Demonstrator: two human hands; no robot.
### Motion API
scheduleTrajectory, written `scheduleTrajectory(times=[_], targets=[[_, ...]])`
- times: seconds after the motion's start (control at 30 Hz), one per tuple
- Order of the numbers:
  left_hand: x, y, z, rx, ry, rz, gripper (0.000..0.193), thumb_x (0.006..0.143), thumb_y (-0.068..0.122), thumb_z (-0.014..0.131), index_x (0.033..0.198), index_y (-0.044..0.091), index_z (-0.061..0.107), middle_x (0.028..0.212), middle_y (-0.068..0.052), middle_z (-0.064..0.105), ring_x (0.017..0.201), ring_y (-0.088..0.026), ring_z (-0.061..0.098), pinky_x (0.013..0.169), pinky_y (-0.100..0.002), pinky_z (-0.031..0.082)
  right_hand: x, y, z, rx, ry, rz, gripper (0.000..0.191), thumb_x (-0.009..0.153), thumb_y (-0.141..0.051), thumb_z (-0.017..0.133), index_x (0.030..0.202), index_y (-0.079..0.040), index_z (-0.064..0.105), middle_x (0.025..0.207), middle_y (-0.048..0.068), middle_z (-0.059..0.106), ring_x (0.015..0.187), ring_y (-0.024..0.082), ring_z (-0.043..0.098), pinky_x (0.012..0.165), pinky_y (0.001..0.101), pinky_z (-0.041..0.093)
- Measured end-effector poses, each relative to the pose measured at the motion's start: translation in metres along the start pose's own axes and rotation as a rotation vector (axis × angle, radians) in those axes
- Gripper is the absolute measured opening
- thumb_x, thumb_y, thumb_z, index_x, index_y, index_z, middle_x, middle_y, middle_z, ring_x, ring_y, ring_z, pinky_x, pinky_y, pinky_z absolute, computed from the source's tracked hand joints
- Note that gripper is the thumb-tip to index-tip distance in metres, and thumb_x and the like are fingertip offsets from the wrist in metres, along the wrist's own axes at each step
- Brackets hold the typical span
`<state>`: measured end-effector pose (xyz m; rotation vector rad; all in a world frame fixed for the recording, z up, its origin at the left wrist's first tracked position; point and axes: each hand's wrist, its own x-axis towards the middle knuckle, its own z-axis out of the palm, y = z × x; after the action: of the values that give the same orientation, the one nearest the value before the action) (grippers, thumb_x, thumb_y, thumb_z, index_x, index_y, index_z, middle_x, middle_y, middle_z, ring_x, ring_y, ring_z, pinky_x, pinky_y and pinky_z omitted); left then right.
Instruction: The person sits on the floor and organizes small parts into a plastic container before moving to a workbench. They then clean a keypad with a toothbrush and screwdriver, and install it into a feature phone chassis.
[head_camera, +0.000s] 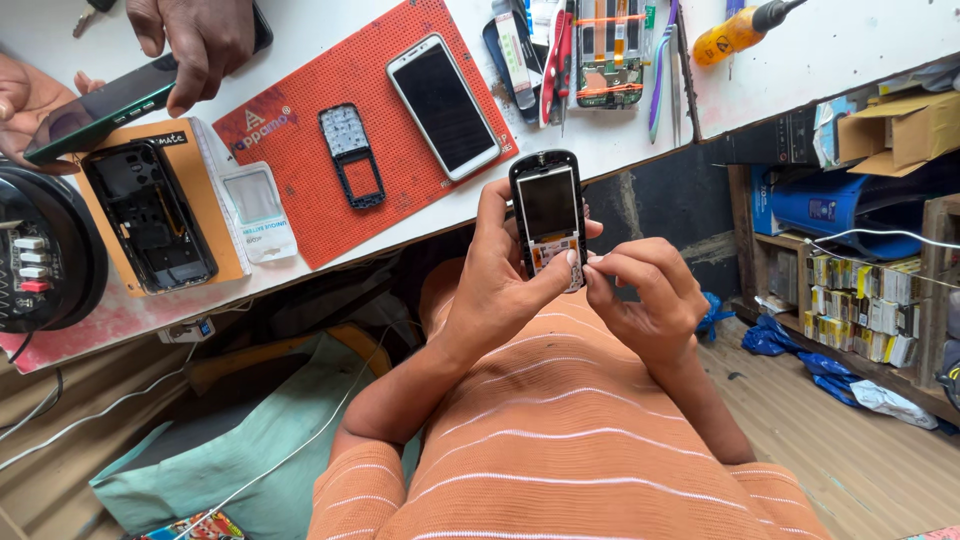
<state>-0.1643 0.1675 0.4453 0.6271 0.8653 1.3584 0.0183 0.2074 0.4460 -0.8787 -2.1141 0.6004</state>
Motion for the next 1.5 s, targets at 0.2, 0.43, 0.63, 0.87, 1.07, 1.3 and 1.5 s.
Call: scheduleTrajectory(times=[0.2,0.43,0.63,0.87,1.07,1.3,1.5], targets=[[0.003,0.0,0.001,0.006,0.011,0.008,0.054,0.099,-0.007,0.059,0.141,0.005,0.029,0.127,-0.02,0.066,0.111,-0.02,0.07,0.093,-0.033,0.064,0.008,0.003,-0.001,-0.009,-0.02,-0.112,0.023,0.085,0.006,0.084,0.101,0.001,0.069,0.096,0.011,0.064,0.08,0.025,0.067,0.068,0.0349,0.055],[0.004,-0.002,0.001,0.004,0.029,-0.002,0.054,0.098,-0.006,0.06,0.141,0.004,0.029,0.126,-0.019,0.066,0.112,-0.02,0.07,0.088,-0.032,0.064,0.011,0.006,0.0,0.001,-0.045,-0.138,0.023,0.083,0.008,0.083,0.1,0.002,0.069,0.095,0.011,0.064,0.08,0.025,0.067,0.067,0.0343,0.056],[0.005,-0.003,-0.001,0.03,0.019,0.045,0.054,0.099,-0.006,0.059,0.142,0.005,0.029,0.127,-0.018,0.065,0.117,-0.021,0.07,0.095,-0.034,0.065,0.008,0.01,0.002,0.035,-0.034,-0.113,0.022,0.085,0.007,0.083,0.101,0.002,0.069,0.096,0.011,0.066,0.08,0.022,0.068,0.066,0.0326,0.056],[0.006,-0.002,-0.003,0.018,0.03,-0.003,0.055,0.097,-0.006,0.06,0.142,0.005,0.029,0.124,-0.019,0.067,0.111,-0.021,0.071,0.091,-0.033,0.065,0.007,0.011,0.004,0.049,-0.022,-0.099,0.021,0.086,0.006,0.083,0.101,0.002,0.069,0.096,0.011,0.067,0.08,0.022,0.069,0.066,0.0319,0.057],[0.008,-0.008,-0.006,0.005,0.026,0.02,0.051,0.099,-0.006,0.061,0.14,0.002,0.033,0.127,-0.018,0.066,0.115,-0.019,0.069,0.091,-0.033,0.064,0.011,0.009,0.005,-0.017,-0.061,-0.116,0.026,0.083,0.006,0.084,0.103,-0.001,0.07,0.097,0.01,0.065,0.082,0.023,0.068,0.068,0.0336,0.056],[-0.002,-0.024,-0.032,0.03,0.168,-0.057,0.06,0.092,-0.004,0.066,0.141,0.003,0.032,0.116,-0.016,0.069,0.1,-0.019,0.071,0.081,-0.031,0.064,0.023,0.008,0.013,-0.016,-0.308,-0.213,0.037,0.082,0.002,0.08,0.117,-0.003,0.072,0.099,0.008,0.063,0.079,0.021,0.065,0.064,0.0316,0.055],[-0.032,-0.031,-0.064,0.036,0.337,-0.093,0.058,0.091,-0.005,0.067,0.139,0.001,0.035,0.115,-0.017,0.069,0.099,-0.021,0.072,0.083,-0.032,0.064,0.014,0.007,0.038,0.096,-0.469,-0.187,0.037,0.084,0.001,0.078,0.12,-0.005,0.073,0.1,0.008,0.066,0.077,0.019,0.066,0.063,0.0298,0.057]])
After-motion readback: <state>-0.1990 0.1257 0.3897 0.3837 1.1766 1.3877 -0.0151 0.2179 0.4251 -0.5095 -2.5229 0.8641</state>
